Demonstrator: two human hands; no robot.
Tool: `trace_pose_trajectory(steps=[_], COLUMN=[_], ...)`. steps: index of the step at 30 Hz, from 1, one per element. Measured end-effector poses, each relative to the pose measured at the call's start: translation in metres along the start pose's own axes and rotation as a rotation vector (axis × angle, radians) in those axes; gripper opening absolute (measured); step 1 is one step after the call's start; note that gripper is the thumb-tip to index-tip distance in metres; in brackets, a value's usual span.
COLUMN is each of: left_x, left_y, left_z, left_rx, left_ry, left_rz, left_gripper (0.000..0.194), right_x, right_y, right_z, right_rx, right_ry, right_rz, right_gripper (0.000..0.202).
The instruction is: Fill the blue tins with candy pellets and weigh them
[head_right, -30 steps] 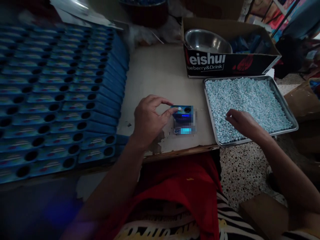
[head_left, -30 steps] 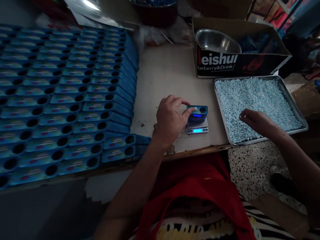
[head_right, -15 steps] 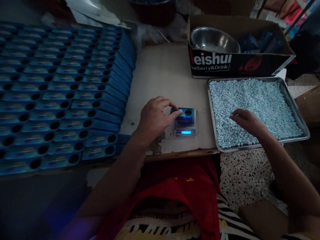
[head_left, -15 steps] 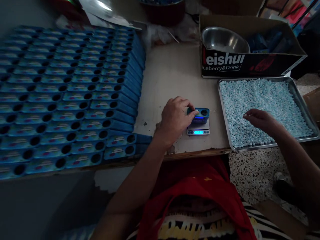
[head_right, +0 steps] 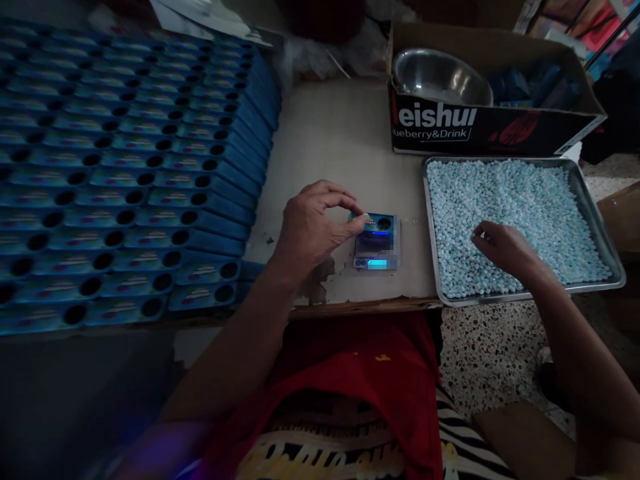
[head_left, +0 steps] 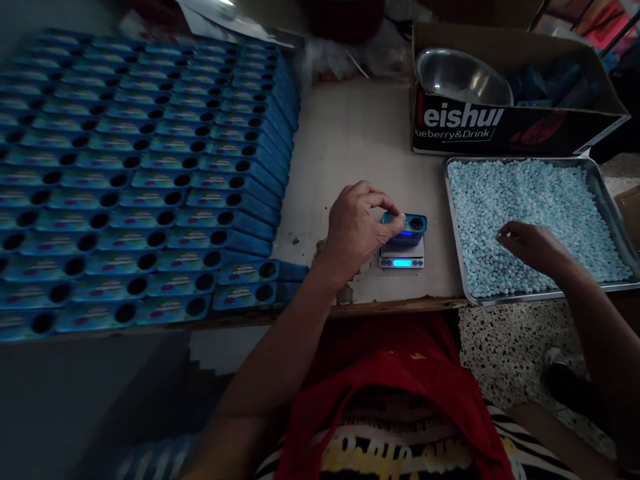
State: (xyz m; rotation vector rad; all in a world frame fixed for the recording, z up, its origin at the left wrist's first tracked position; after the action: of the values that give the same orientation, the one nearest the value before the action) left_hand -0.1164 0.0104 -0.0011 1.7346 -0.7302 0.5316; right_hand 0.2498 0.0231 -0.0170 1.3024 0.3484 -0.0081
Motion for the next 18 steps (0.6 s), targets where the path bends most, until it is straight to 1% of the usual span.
trace_pose_trajectory(steps=[2, 5, 7, 9, 11, 13, 15, 16, 18], left_x=[0.003, 0.011, 0.017, 0.020, 0.021, 0.016, 0.006, 0.000, -0.012], left_y=[0.000, -0.010, -0.018, -0.021, -0.012, 0.007, 0.029, 0.037, 0.047], left_z=[0.000, -0.001, -0.002, -0.002, 0.000, 0.005, 0.015, 0.021, 0.035], left_rx=[-0.003, -0.054, -0.112, -0.143, -0.103, 0.013, 0.131, 0.172, 0.196], left_ry=[-0.025, -0.059, -0.074, -0.092, -0.106, -0.100, -0.065, -0.041, 0.006], left_rz=[-0.007, -0.025, -0.036, -0.038, -0.017, 0.016, 0.036, 0.039, 0.041], left_gripper=[0.002, 0.003, 0.006, 0.013, 0.020, 0.022, 0.018, 0.015, 0.010], right_x=[0.001, 0.004, 0.007, 0.009, 0.008, 0.000, -0.011, -0.017, -0.026], right_y=[0.001, 0.007, 0.010, 0.007, 0.000, -0.011, -0.025, -0.032, -0.043], right_z=[-0.003, -0.006, -0.007, -0.006, -0.003, 0.001, 0.004, 0.005, 0.004], right_rx=[0.021, 0.088, 0.112, 0.098, 0.089, 0.096, 0.102, 0.092, 0.056], right_ry=[0.036, 0.081, 0.072, 0.050, 0.040, 0.083, 0.149, 0.173, 0.181], right_rz=[0.079, 0.149, 0.161, 0.190, 0.232, 0.261, 0.290, 0.305, 0.329], right_gripper=[0.029, 0.028, 0.027, 0.028, 0.031, 0.038, 0.044, 0.042, 0.033])
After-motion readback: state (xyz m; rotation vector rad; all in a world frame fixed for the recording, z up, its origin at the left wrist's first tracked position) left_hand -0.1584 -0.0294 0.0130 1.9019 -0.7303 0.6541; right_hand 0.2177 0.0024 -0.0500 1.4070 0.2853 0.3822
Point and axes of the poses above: each hand's wrist, its own z-axis away from the middle knuckle, its own y-axis out of the back of the hand, x = y × z, the point moved 6 cm from there along -z, towards the middle knuckle, and after that the axes turned 3 degrees about y, right-handed, at the moved point
